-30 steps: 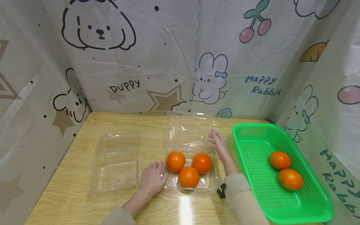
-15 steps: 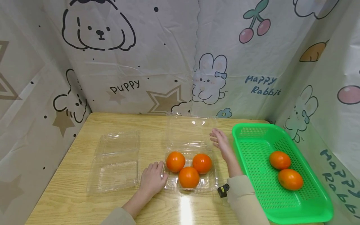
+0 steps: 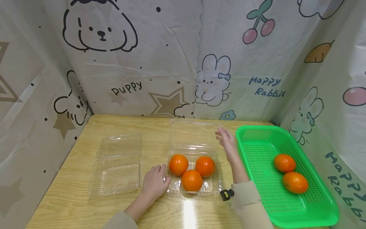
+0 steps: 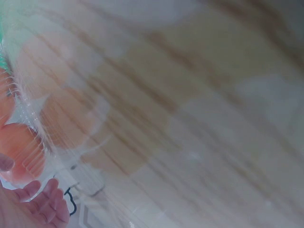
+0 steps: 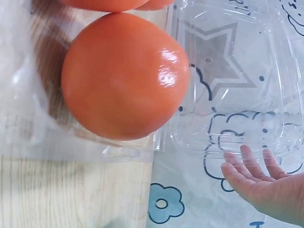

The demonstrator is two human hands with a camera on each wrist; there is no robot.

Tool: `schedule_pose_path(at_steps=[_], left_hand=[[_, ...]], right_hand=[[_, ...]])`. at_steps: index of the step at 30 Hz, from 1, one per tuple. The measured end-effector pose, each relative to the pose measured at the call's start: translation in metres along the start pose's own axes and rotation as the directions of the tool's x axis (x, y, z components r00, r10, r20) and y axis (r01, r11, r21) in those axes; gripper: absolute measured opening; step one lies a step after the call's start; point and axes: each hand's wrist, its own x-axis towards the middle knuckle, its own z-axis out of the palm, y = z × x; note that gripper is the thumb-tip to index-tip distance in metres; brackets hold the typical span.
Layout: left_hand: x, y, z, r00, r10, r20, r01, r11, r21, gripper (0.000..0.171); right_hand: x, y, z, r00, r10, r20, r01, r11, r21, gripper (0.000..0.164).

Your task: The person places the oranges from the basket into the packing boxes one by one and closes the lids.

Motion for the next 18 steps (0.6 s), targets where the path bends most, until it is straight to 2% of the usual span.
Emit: schedule_pose_path(at_steps=[10, 14, 18], left_hand=[[0.0, 0.0, 0.0, 1.0, -0.005, 0.007, 0.005, 1.0, 0.004, 0.044], [0.0, 0.0, 0.0, 1.0, -0.004, 0.004, 0.004, 1.0, 0.004, 0.042], [0.0, -0.001, 0.001, 1.0, -0.003, 0.0, 0.003, 1.0, 0.005, 0.041]], right_hand=[[-0.015, -0.007, 0.0, 0.999, -0.039, -0.026, 0.04, 0.999, 0.025, 0.057], [-0.019, -0.006, 0.0, 0.999, -0.038, -0.039, 0.039, 0.999, 0.031, 0.059], [-0.023, -0.004, 0.0, 0.997, -0.039, -0.062, 0.04, 0.999, 0.026, 0.054]])
